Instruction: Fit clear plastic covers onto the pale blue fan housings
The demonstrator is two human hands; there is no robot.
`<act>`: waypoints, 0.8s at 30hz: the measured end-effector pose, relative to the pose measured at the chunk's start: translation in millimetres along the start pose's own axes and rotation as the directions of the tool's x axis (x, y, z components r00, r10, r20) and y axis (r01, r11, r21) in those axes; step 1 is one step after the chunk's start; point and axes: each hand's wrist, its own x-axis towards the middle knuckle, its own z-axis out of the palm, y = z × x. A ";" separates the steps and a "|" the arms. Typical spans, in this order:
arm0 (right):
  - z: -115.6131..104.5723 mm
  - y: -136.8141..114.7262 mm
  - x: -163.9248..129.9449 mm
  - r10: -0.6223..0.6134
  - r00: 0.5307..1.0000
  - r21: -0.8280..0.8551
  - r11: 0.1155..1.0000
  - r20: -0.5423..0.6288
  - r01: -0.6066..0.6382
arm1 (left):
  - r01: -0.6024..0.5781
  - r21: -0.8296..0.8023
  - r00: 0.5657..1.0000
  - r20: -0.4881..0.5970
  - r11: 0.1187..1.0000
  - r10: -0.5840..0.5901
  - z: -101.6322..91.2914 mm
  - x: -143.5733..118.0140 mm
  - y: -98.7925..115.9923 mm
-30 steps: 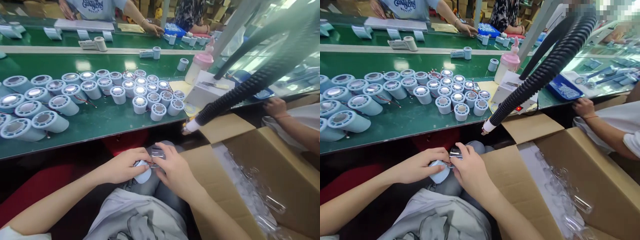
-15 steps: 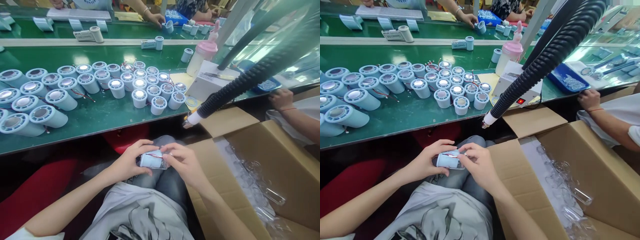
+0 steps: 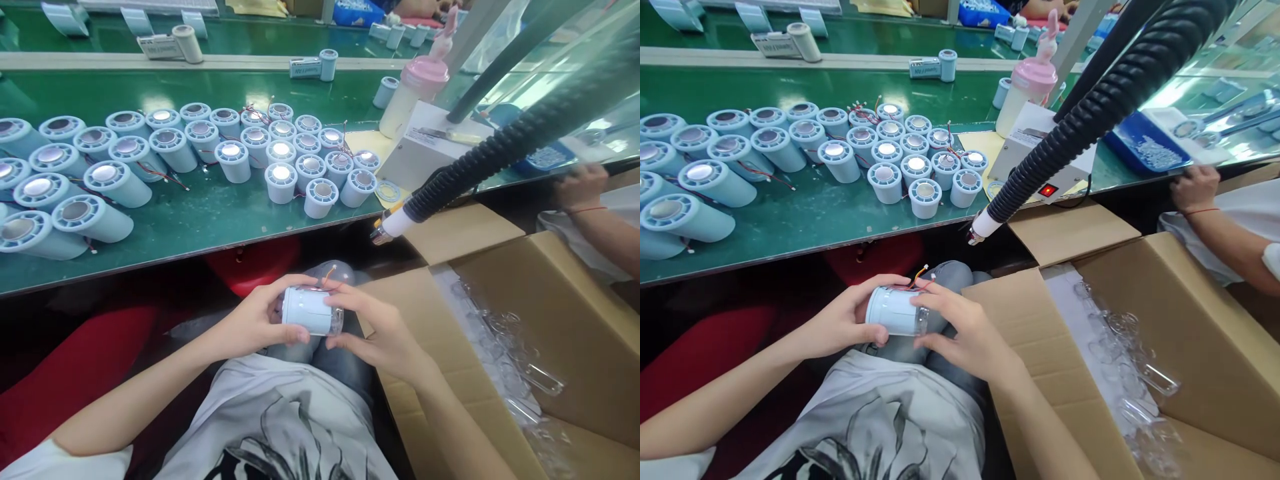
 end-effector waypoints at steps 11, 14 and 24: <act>6.2 -5.3 -5.5 0.151 0.989 0.252 0.956 0.009 -0.148 | -0.057 0.159 0.997 0.054 0.986 0.048 -3.1 -8.5 3.4; 5.3 -7.4 -4.5 0.223 0.974 0.348 0.910 0.047 -0.225 | -0.093 0.320 0.995 0.057 0.943 0.079 -4.7 -12.5 8.1; 2.4 -16.5 -2.1 0.382 0.910 0.513 0.756 0.160 -0.407 | -0.272 0.474 0.962 0.134 0.837 0.236 -7.0 -15.6 10.8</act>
